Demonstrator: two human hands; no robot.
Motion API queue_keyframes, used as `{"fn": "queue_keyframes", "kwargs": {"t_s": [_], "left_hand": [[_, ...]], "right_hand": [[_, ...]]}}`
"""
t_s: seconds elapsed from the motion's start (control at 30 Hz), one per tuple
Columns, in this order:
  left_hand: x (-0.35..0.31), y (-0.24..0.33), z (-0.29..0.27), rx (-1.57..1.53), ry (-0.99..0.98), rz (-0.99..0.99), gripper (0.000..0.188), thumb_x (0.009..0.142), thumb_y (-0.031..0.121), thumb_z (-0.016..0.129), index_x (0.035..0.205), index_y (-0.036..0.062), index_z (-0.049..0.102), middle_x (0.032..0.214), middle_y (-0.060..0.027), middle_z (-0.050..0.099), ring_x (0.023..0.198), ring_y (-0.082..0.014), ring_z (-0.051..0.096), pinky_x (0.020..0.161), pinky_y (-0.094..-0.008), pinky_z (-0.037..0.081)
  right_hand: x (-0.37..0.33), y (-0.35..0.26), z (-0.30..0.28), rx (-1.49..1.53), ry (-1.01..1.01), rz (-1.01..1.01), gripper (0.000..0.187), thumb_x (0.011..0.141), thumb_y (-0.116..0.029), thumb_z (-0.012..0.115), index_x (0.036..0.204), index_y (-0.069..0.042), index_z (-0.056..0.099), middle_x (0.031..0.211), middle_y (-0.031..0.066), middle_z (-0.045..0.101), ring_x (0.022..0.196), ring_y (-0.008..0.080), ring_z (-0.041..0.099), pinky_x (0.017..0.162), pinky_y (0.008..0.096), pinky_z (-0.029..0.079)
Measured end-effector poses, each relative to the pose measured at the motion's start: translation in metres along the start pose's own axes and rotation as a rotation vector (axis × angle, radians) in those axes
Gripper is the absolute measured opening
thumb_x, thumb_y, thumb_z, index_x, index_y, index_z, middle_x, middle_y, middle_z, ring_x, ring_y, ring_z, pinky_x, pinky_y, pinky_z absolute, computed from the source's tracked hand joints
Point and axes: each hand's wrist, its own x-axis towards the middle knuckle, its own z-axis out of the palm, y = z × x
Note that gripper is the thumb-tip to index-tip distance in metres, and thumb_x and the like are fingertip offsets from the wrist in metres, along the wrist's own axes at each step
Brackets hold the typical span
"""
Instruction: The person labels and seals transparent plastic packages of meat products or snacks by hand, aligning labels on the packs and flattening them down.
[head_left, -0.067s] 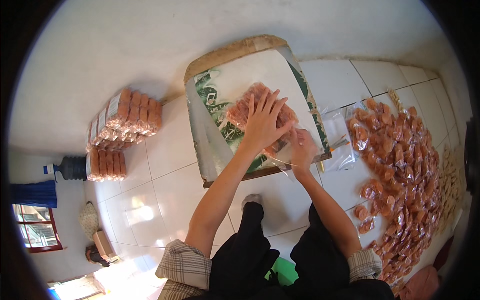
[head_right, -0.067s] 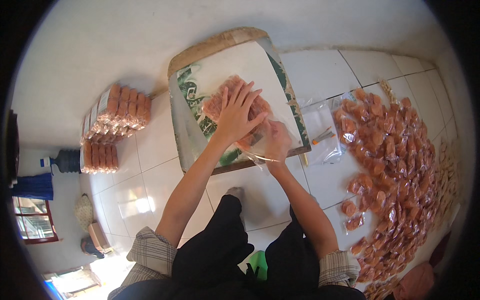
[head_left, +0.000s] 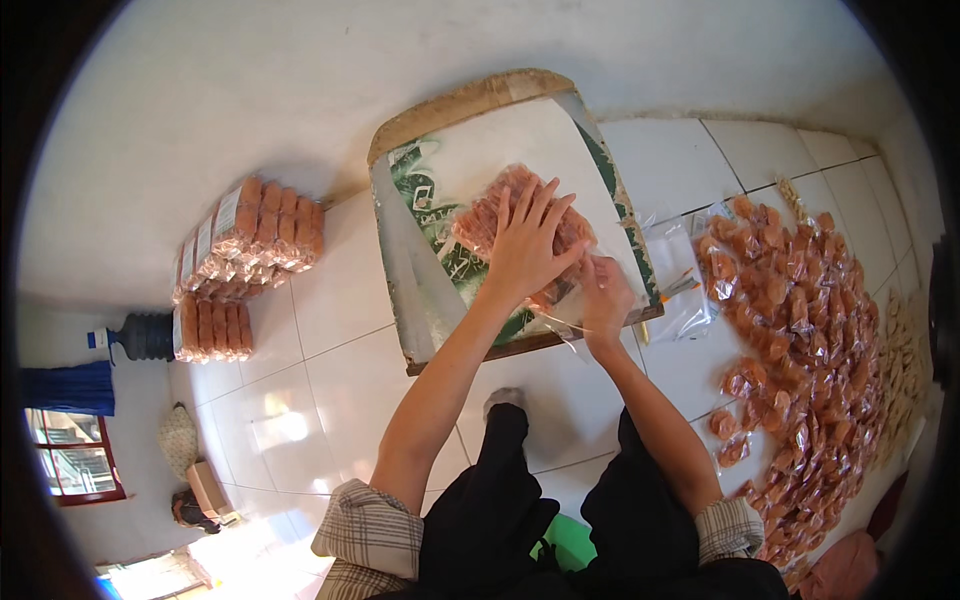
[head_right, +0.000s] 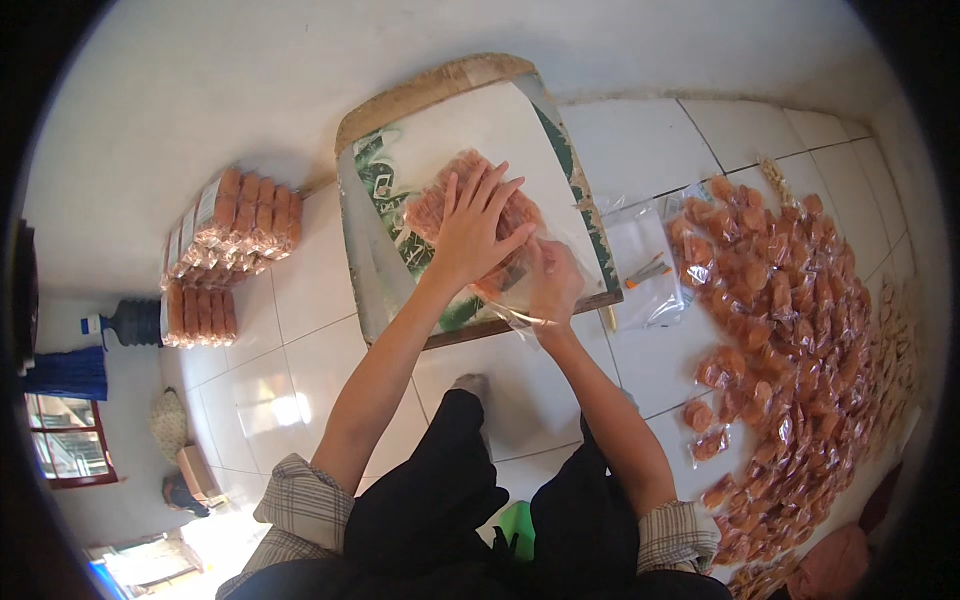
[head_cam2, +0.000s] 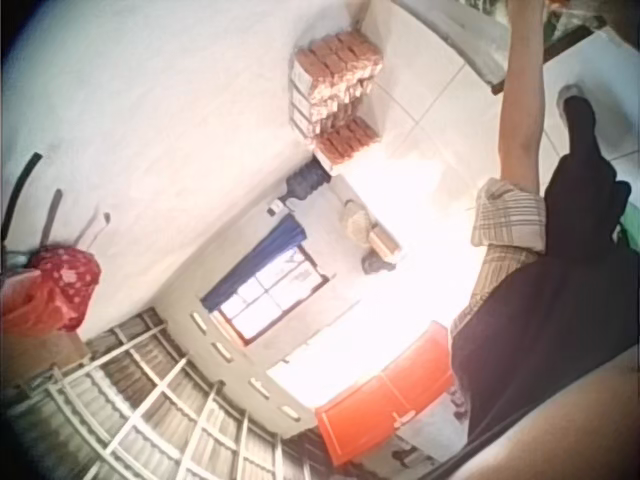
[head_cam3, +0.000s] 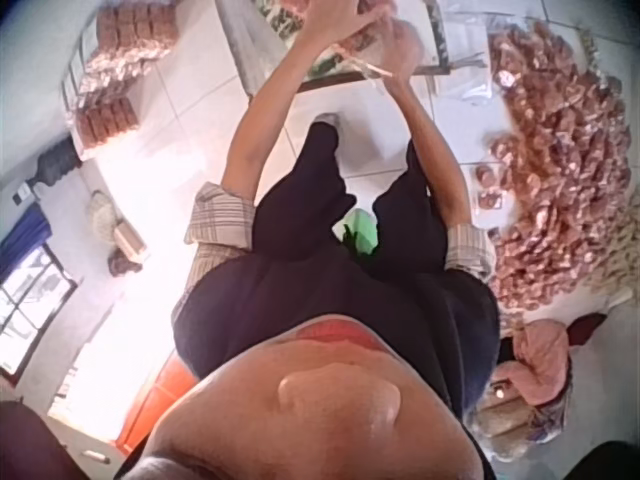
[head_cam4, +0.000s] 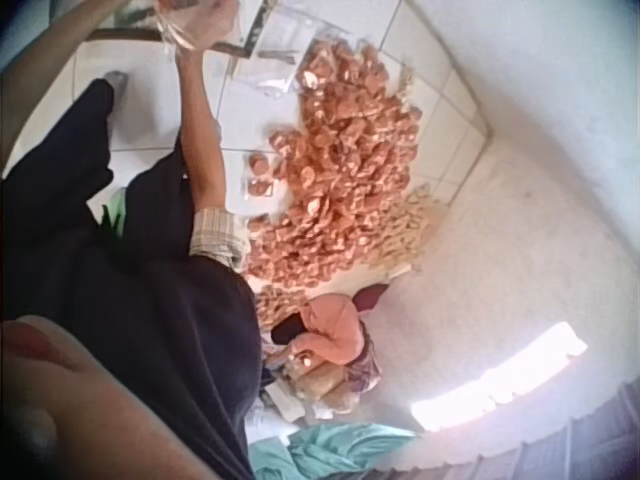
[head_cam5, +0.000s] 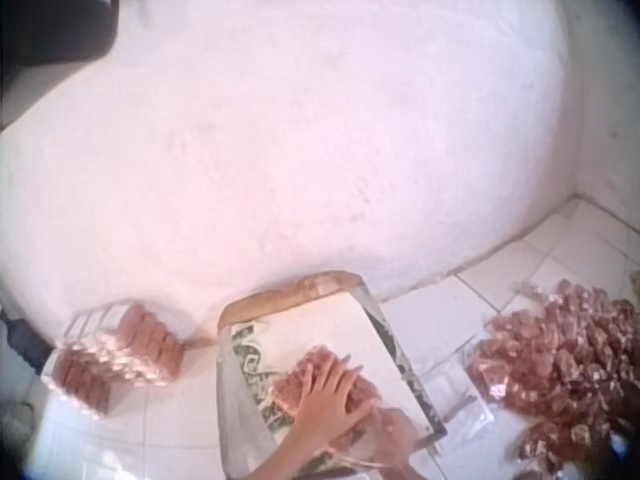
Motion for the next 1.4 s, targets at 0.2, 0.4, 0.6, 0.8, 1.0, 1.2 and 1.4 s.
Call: {"fn": "queue_keyframes", "kwargs": {"t_s": [0.2, 0.4, 0.6, 0.8, 1.0, 1.2, 1.4], "left_hand": [[0.006, 0.008, 0.002, -0.058, -0.027, 0.037, 0.057, 0.076, 0.05, 0.06, 0.118, 0.0131, 0.053, 0.131, -0.0092, 0.044, 0.129, -0.0298, 0.031, 0.109, -0.0498, 0.016], [0.005, 0.002, 0.002, -0.01, 0.007, 0.026, 0.055, 0.075, 0.05, 0.062, 0.116, 0.014, 0.054, 0.127, -0.0083, 0.047, 0.127, -0.0299, 0.033, 0.108, -0.05, 0.018], [0.006, 0.001, 0.003, -0.051, -0.021, 0.057, 0.047, 0.079, 0.045, 0.059, 0.115, 0.0139, 0.054, 0.127, -0.0083, 0.047, 0.128, -0.0295, 0.033, 0.108, -0.0511, 0.017], [0.01, -0.006, -0.017, -0.306, 0.042, 0.047, 0.038, 0.085, 0.032, 0.056, 0.117, 0.0112, 0.051, 0.123, -0.0099, 0.048, 0.12, -0.0308, 0.04, 0.106, -0.0464, 0.022], [-0.086, -0.013, -0.025, -0.888, 0.545, -0.754, 0.026, 0.096, 0.028, 0.044, 0.098, 0.0033, 0.051, 0.097, -0.0102, 0.055, 0.088, -0.0162, 0.054, 0.077, -0.0302, 0.045], [-0.129, 0.025, 0.002, -1.118, 0.132, -0.881, 0.038, 0.096, 0.037, 0.043, 0.091, 0.0006, 0.051, 0.073, -0.009, 0.061, 0.066, -0.016, 0.06, 0.057, -0.03, 0.048], [-0.125, 0.043, 0.003, -0.968, -0.042, -0.915, 0.034, 0.094, 0.033, 0.048, 0.09, -0.0007, 0.05, 0.06, -0.0113, 0.058, 0.058, -0.0201, 0.061, 0.056, -0.0323, 0.048]], "right_hand": [[0.018, 0.014, 0.007, -0.08, -0.082, -0.113, 0.015, 0.087, -0.009, 0.057, 0.097, 0.003, 0.059, 0.079, 0.0092, 0.062, 0.072, 0.0155, 0.059, 0.066, 0.0269, 0.047], [-0.003, 0.007, 0.005, 0.076, -0.029, -0.12, 0.032, 0.088, -0.006, 0.048, 0.119, 0.003, 0.048, 0.124, 0.0204, 0.049, 0.109, 0.0334, 0.05, 0.087, 0.0378, 0.042], [-0.002, 0.01, 0.013, 0.056, -0.157, -0.345, 0.043, 0.089, 0.002, 0.041, 0.131, 0.001, 0.038, 0.134, 0.02, 0.04, 0.124, 0.0347, 0.039, 0.1, 0.0389, 0.035], [-0.005, 0.01, -0.006, -0.235, -0.125, -0.422, 0.04, 0.087, 0.0, 0.047, 0.127, -0.001, 0.043, 0.124, 0.0192, 0.047, 0.114, 0.0329, 0.047, 0.093, 0.0371, 0.041], [-0.041, 0.016, -0.042, -0.093, -0.518, -0.295, 0.028, 0.082, -0.005, 0.059, 0.109, -0.001, 0.051, 0.1, 0.0135, 0.053, 0.091, 0.0283, 0.052, 0.079, 0.0342, 0.046], [-0.03, 0.0, -0.01, -0.272, -0.505, -0.579, 0.037, 0.075, -0.013, 0.066, 0.106, -0.001, 0.05, 0.093, 0.0129, 0.054, 0.084, 0.0314, 0.056, 0.073, 0.0384, 0.048], [-0.03, 0.001, 0.005, -0.514, -0.491, -0.607, 0.031, 0.074, -0.012, 0.062, 0.102, -0.004, 0.052, 0.089, 0.0121, 0.055, 0.083, 0.032, 0.057, 0.068, 0.0399, 0.048]]}}
